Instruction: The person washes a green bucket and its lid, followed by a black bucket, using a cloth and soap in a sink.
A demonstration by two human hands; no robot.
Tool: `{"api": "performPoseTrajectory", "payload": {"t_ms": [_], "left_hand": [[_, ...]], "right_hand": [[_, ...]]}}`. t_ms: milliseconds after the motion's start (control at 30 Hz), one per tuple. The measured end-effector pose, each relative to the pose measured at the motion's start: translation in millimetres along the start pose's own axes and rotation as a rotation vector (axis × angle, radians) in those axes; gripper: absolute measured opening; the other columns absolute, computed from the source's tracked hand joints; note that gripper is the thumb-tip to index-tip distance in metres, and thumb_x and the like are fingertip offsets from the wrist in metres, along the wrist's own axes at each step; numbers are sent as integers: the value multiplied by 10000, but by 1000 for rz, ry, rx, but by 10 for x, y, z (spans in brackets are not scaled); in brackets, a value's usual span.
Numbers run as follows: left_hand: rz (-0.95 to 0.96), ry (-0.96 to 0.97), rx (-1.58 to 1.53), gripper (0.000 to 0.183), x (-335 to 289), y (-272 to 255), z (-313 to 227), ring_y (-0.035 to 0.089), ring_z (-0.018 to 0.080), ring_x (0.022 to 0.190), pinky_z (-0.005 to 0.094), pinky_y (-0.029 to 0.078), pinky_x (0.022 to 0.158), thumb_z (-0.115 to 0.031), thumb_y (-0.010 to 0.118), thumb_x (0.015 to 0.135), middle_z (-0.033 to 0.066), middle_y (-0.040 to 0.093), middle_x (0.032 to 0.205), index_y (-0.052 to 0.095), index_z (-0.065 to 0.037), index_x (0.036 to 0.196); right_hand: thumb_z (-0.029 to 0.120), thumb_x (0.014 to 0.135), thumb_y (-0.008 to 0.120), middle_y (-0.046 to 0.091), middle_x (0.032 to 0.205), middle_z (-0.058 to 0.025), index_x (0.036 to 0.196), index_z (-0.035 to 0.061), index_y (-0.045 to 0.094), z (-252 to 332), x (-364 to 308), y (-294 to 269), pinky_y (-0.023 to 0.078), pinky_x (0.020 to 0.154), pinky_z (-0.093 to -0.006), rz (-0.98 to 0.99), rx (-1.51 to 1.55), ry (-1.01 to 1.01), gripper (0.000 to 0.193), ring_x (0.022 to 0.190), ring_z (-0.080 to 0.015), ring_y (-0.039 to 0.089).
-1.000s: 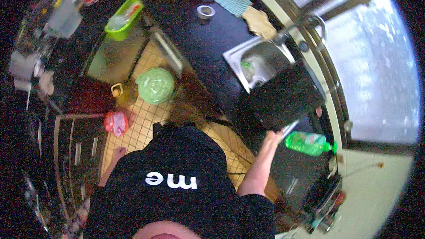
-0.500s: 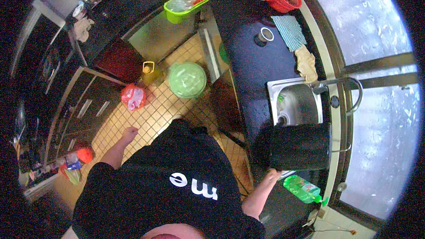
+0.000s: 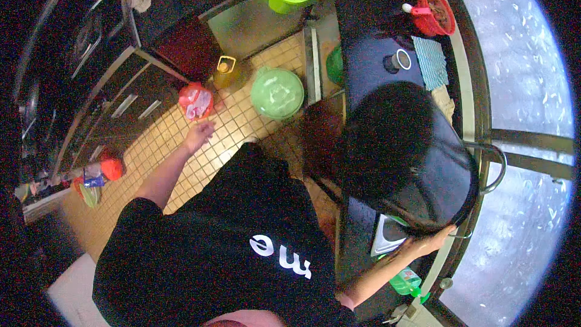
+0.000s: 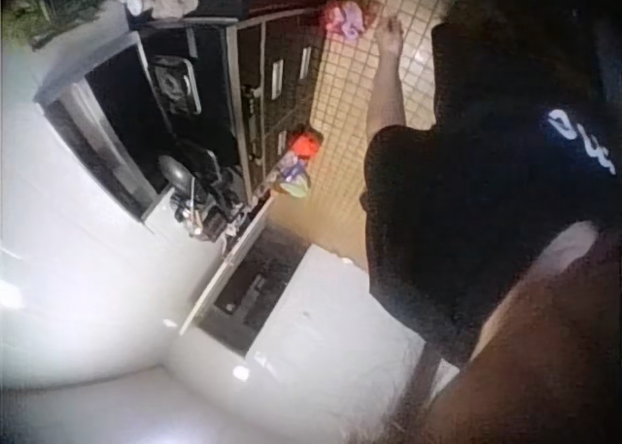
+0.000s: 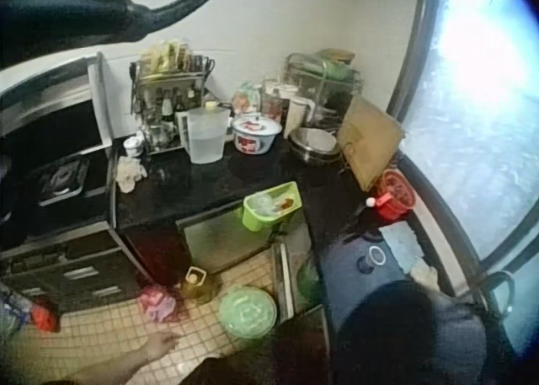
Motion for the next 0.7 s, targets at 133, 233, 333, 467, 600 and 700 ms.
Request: {"api": "performPoseTrajectory", "payload": {"t_ms": [133,233,333,467,600,700], "left_hand": [[-112,76,-548,295,-127,107,-896,546,91,710,226,438,613,-271,510,898,14,612,866,545,-104,1139],[-187,180,-644,308,-388,7,-1503,552,99,715,233,443,615,-304,507,899,19,613,864,551,-100,1126],[-203,109,-598,435,-702,-109,-1822,579,124,724,262,473,597,-442,486,883,33,617,852,543,-94,1138],[87,-147,-729,676,-1077,-12,-1918,613,192,774,332,535,636,-604,502,801,108,563,1053,449,-95,1243],[43,-207,-736,793,-1240,137,-1882,609,187,758,332,546,602,-479,681,734,98,541,1061,318,-64,1304],[-178,-182,-689,602,-1225,384,-1724,595,152,732,282,537,527,-162,658,777,87,557,1007,335,-112,1283]], "right_hand": [[232,768,680,608,865,-118,976,-38,596,281,-78,678,450,675,-331,291,-332,-516,351,734,-215,552],[155,631,784,577,652,-64,727,13,622,514,-708,1411,435,579,-310,748,-573,-1109,236,600,-219,540],[272,524,821,457,556,-31,587,101,524,456,-1438,2021,385,481,-323,1162,-445,-1531,348,527,-221,488],[174,598,558,408,568,19,582,151,442,-14,-1907,2249,373,507,-256,1462,-23,-1778,120,555,-131,466],[170,600,551,414,559,19,570,135,461,-329,-2090,2281,370,524,-244,1504,187,-1836,101,552,-119,454],[172,594,556,414,554,16,566,124,472,-444,-2119,2254,377,535,-243,1527,236,-1859,100,553,-121,451]]}}
Point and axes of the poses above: each hand's wrist, its own x-axis towards the middle knuckle, its own y-axis out of the palm, z = x × y, the point moved 1 cm from there along x, towards the middle knuckle
